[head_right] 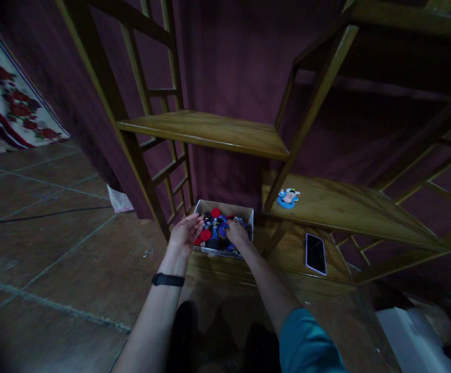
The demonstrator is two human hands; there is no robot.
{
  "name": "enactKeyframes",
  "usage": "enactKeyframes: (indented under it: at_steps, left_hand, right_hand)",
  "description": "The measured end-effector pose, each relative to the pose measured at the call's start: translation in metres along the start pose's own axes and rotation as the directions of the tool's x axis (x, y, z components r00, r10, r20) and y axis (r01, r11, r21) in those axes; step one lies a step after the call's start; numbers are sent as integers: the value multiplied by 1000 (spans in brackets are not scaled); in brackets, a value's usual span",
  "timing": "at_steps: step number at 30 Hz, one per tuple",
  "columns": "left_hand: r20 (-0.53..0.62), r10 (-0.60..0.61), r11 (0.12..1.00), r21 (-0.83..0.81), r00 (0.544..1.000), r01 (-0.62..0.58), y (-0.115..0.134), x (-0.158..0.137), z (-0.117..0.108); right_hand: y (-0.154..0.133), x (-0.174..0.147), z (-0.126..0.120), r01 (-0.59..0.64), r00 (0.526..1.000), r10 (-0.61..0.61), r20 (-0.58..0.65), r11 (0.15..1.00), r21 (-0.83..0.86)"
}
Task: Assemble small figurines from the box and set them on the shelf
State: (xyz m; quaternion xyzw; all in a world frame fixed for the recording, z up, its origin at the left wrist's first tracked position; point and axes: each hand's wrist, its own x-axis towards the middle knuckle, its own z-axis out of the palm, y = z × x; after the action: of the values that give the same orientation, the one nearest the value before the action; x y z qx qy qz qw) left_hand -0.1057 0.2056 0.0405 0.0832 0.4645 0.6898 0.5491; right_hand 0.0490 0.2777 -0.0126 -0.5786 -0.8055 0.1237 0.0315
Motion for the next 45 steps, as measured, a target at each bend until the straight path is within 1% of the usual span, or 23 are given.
enactKeyframes:
  at_steps: [1,3,5,7,8,10,12,14,15,17,19,20,22,24,25,27,29,32,34,38,41,45]
  left_hand:
    - [-7,-8,1000,20,1000,8,-2,0,0]
    - [-21,-49,996,70,999,50,-7,0,1]
    - [-38,-128,986,105,991,132,-13,1,2]
    - [-31,-214,972,88,976,216,-18,3,3]
    - [-20,-239,969,61,971,240,-20,4,4]
    - [-13,-235,972,-10,972,234,-22,6,5]
    - [-53,-193,980,-63,980,190,-22,8,5]
    - [-90,-183,981,-86,979,175,-20,10,4]
    - [-95,-192,979,-94,977,183,-19,11,3]
    - [-100,-212,973,-111,972,200,-15,12,0]
    - [-123,-212,972,-130,969,196,-12,11,-2]
    - [-137,-207,972,-139,969,188,-10,11,-3]
    - [-147,-193,974,-148,970,172,-8,10,-5]
    - [-138,-182,975,-152,974,161,-7,10,-5]
    - [-134,-180,975,-155,975,158,-7,10,-5]
    - [-128,-181,974,-162,975,160,-7,10,-4]
    - [-115,-184,972,-167,976,163,-9,11,-3]
    - [-91,-182,972,-167,979,165,-10,11,-2]
    - [-83,-183,972,-164,980,167,-9,11,-2]
    - [-76,-185,973,-151,980,172,-6,10,-3]
    - [-69,-196,972,-147,978,185,-5,10,-4]
    - [-47,-199,971,-145,979,191,-5,10,-4]
  right_hand:
    - [-1,1,-2,13,999,-12,-31,999,48]
    - [-6,0,-6,88,992,-73,-106,987,138]
    - [-15,-3,-10,180,974,-143,-176,960,216]
    - [-29,-10,-14,258,954,-199,-225,926,276]
    - [-36,-14,-16,301,941,-233,-244,907,293]
    - [-51,-23,-17,376,917,-307,-256,877,297]
    - [-62,-29,-17,424,900,-364,-238,857,292]
    - [-67,-30,-14,453,888,-391,-242,834,315]
    - [-67,-28,-12,454,887,-383,-258,826,334]
    - [-60,-18,-6,408,903,-311,-297,839,361]
    - [-45,-5,-1,292,934,-188,-304,892,345]
    - [-36,3,2,224,951,-137,-278,923,313]
    - [-18,17,6,128,975,-83,-208,969,213]
    - [-5,29,10,43,990,-30,-137,994,98]
    - [-3,33,13,22,995,-17,-103,999,49]
    - [-3,39,19,30,998,-31,-45,999,-18]
    - [-9,43,26,50,999,-51,-19,998,-43]
    - [-18,44,34,-19,1000,19,-9,999,-44]
    - [-20,42,35,-55,998,55,-1,998,-41]
    - [-17,35,26,-64,998,65,27,997,-39]
    - [-17,29,16,-81,996,81,44,997,-2]
    - [-21,20,11,-5,994,0,108,999,41]
